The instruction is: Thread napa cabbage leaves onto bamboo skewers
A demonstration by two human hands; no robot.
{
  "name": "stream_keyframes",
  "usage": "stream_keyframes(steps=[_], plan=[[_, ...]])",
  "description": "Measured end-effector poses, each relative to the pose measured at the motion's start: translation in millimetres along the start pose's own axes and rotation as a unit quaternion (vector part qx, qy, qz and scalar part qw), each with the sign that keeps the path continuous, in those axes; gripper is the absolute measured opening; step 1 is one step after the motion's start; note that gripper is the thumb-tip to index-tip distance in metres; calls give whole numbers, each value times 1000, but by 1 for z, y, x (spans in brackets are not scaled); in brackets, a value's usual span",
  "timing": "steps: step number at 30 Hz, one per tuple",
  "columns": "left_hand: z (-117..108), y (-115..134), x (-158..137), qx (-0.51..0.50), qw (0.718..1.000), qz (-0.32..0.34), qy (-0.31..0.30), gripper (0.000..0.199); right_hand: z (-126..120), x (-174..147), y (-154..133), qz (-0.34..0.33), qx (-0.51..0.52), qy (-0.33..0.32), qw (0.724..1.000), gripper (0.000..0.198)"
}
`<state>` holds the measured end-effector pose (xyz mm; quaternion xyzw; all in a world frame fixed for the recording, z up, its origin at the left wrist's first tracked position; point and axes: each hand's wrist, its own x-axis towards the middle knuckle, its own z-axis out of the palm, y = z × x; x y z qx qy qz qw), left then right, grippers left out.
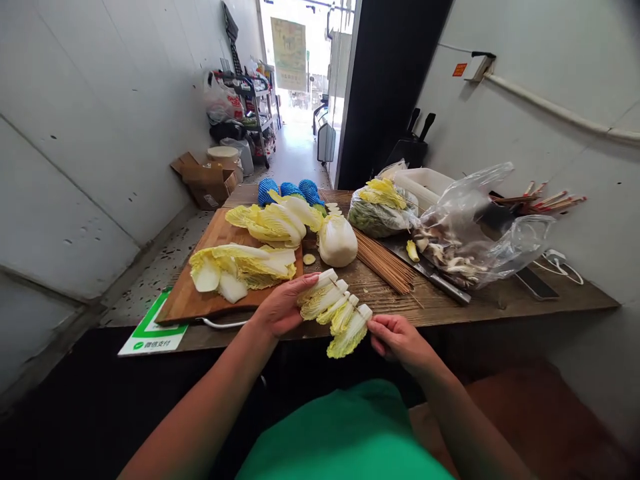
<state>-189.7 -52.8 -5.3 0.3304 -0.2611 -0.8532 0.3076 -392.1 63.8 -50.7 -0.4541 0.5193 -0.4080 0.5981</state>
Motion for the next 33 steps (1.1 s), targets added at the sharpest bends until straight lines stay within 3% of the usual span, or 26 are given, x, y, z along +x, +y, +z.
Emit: stream_keyframes(steps=[3,8,12,17,20,23,25,29,33], plan=[[1,1,4,-8,1000,-15,-21,20,-4,2,1,-8,6,8,1000,35],[2,-1,6,20,1000,-10,2,21,-5,2,1,-13,32,1,999,46],[5,-6,3,96,995,19,13,32,-3,-4,0,-16,44,-24,999,39],[6,-13,-5,143,989,8,-23,47,-2,-12,0,-37,29,-42,998,29],[4,-17,-5,144,989,-1,-39,39,-2,-9,-2,-39,29,-29,998,31],[1,-17,-1,130,991,5,-40,32,0,-3,-4,-29,57,-35,997,46],[-3,-15,2,110,994,10,-27,27,2,-1,-4,-32,72,-36,996,52],[-10,-8,4,87,996,12,25,18,7,-2,-5,-49,72,-11,996,44],[-7,9,-2,222,971,71,45,22,1,-2,-12,-63,134,-4,989,38]])
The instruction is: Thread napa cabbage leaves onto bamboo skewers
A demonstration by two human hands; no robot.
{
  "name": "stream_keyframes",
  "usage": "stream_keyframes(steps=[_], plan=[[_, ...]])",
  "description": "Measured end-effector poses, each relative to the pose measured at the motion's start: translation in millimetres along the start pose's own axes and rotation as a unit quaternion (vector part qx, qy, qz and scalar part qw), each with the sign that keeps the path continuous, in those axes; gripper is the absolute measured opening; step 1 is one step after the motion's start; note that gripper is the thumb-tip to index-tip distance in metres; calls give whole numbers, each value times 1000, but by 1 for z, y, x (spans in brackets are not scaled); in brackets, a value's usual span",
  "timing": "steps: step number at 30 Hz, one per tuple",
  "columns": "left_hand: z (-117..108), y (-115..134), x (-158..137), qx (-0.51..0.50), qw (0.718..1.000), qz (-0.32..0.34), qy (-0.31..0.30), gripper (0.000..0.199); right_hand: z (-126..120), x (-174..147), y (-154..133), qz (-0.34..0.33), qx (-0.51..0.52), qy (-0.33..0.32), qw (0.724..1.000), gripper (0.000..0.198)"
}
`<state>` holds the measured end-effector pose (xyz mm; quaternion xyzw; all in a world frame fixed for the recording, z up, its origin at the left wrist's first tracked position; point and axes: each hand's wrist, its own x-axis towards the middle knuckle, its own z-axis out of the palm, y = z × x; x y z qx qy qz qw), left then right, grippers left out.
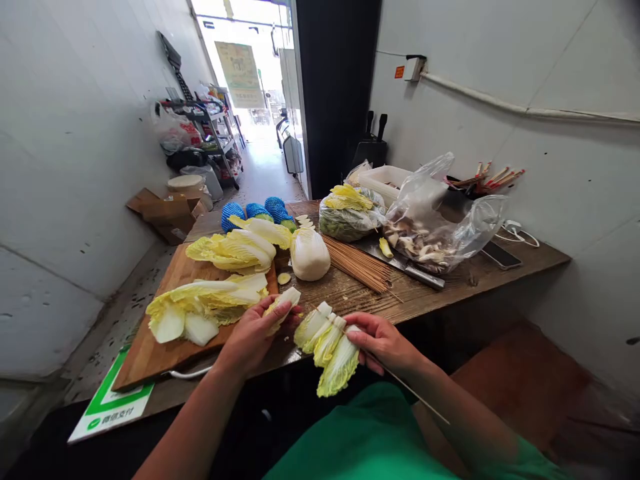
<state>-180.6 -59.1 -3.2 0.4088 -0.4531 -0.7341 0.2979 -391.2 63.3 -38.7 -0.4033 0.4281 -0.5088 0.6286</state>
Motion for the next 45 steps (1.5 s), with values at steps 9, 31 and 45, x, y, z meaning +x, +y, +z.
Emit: stream_keyframes(steps=[9,31,45], plan=[[22,26,47,472,866,159,-27,22,-23,13,-12,-92,107,144,979,41],[79,-88,-45,-94,991,-67,-66,38,36,40,-4,-210,111,216,947,26],[100,-111,-41,-143,988,-58,-19,46,38,44,-9,-206,-95,330,916,43]])
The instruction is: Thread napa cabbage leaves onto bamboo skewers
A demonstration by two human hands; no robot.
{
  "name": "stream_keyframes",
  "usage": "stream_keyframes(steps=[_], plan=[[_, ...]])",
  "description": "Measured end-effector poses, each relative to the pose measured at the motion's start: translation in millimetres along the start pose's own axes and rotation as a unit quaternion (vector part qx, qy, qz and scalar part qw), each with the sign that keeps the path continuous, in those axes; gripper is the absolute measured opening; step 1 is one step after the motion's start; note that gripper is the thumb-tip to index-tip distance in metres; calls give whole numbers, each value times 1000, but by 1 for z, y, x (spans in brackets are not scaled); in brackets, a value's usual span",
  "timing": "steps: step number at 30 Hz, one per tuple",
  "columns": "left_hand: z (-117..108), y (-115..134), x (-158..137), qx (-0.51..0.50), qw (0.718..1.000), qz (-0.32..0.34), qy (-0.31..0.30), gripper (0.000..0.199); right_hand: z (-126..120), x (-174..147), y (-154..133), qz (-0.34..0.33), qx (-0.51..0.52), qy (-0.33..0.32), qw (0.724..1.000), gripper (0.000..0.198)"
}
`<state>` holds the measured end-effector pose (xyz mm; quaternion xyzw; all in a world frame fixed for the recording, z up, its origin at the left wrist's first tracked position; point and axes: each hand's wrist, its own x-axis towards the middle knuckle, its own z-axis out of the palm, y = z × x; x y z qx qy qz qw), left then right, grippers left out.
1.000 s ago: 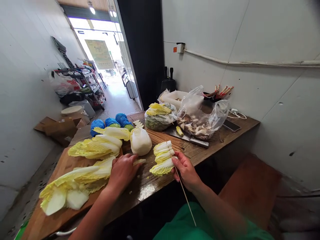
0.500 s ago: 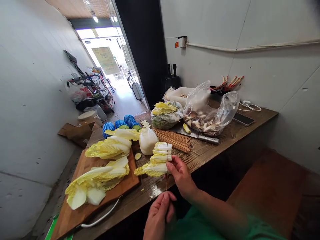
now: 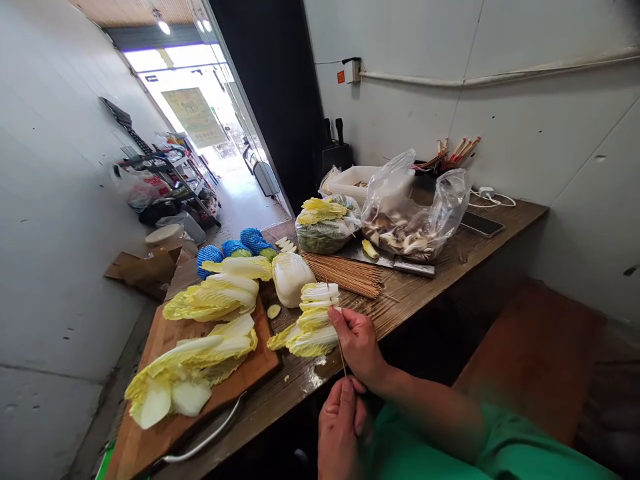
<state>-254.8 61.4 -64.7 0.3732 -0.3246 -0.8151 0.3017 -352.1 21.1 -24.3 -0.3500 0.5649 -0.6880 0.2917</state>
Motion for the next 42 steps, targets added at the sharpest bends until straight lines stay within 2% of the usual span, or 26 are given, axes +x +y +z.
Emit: stream_keyframes(steps=[5,12,16,21,29,36,42], plan=[[7,3,-7,-10,1000,14,13,42,2,-3,1,-5,14,1,1000,42],[-4,-5,-1,8,1000,12,-18,40,3,6,5,51,100,-19,993,35],[-7,-8,-1,30,999,30,-14,40,3,12,5,36,154,-4,987,31],[-6,-10,-2,54,998,44,3,40,2,11,8,25,123,13,992,28],[-10,-18,5,72,996,45,5,45,0,12,11,28,108,48,993,39],[1,-7,-7,68,996,53,3,40,-9,24,-1,76,135,-36,987,43],[2,-6,-8,74,996,52,0,39,-10,32,0,43,93,12,995,44]])
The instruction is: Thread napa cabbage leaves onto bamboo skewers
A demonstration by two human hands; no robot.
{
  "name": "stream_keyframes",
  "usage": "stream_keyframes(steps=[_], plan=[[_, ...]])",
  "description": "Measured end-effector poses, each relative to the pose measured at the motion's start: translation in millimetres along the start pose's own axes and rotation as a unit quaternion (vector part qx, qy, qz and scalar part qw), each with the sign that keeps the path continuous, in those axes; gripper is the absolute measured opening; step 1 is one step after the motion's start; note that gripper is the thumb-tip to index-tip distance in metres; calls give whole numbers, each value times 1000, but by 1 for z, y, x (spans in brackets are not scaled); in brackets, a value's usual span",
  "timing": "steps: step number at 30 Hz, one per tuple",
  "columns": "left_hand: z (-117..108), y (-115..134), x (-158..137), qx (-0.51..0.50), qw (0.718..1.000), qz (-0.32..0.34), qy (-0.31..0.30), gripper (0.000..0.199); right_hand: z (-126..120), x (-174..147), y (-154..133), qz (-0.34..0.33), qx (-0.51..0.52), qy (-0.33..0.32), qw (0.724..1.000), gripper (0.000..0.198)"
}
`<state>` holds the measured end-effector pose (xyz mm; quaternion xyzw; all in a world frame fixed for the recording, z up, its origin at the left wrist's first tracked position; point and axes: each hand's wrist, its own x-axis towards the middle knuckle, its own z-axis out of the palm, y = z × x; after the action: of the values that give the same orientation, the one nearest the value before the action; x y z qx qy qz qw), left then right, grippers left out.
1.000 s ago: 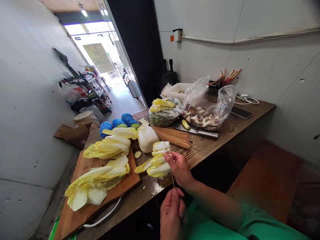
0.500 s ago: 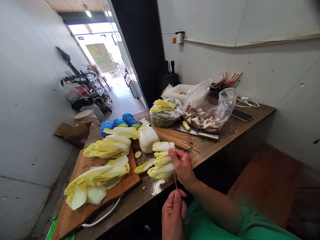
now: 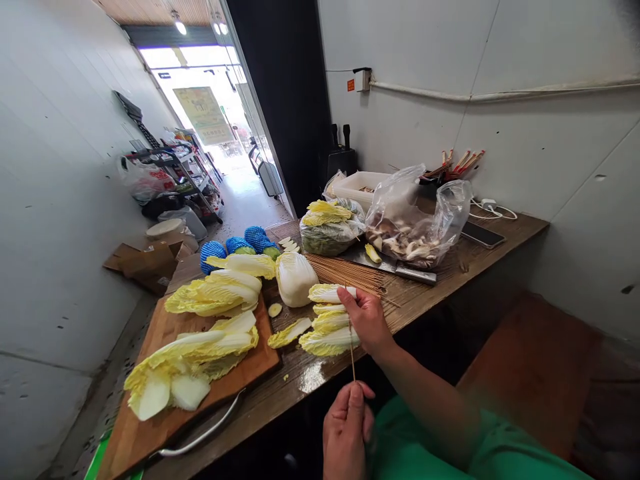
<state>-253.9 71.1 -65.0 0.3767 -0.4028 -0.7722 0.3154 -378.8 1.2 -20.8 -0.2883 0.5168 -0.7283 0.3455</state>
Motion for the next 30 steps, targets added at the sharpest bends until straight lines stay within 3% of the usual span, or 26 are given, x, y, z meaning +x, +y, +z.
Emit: stream_keyframes(steps=[9,19,26,30], plan=[[-2,-1,-2,0,1000,-13,1,40,3,-5,4,-24,6,-15,1000,41],[-1,-4,-1,-15,1000,-22,3,41,4,-8,5,-6,48,-23,999,42],[-1,-1,-2,3,1000,6,20,40,-1,-6,-1,40,81,-76,993,43],[0,6,1,28,999,16,26,39,-11,-10,-4,53,105,-148,982,40]])
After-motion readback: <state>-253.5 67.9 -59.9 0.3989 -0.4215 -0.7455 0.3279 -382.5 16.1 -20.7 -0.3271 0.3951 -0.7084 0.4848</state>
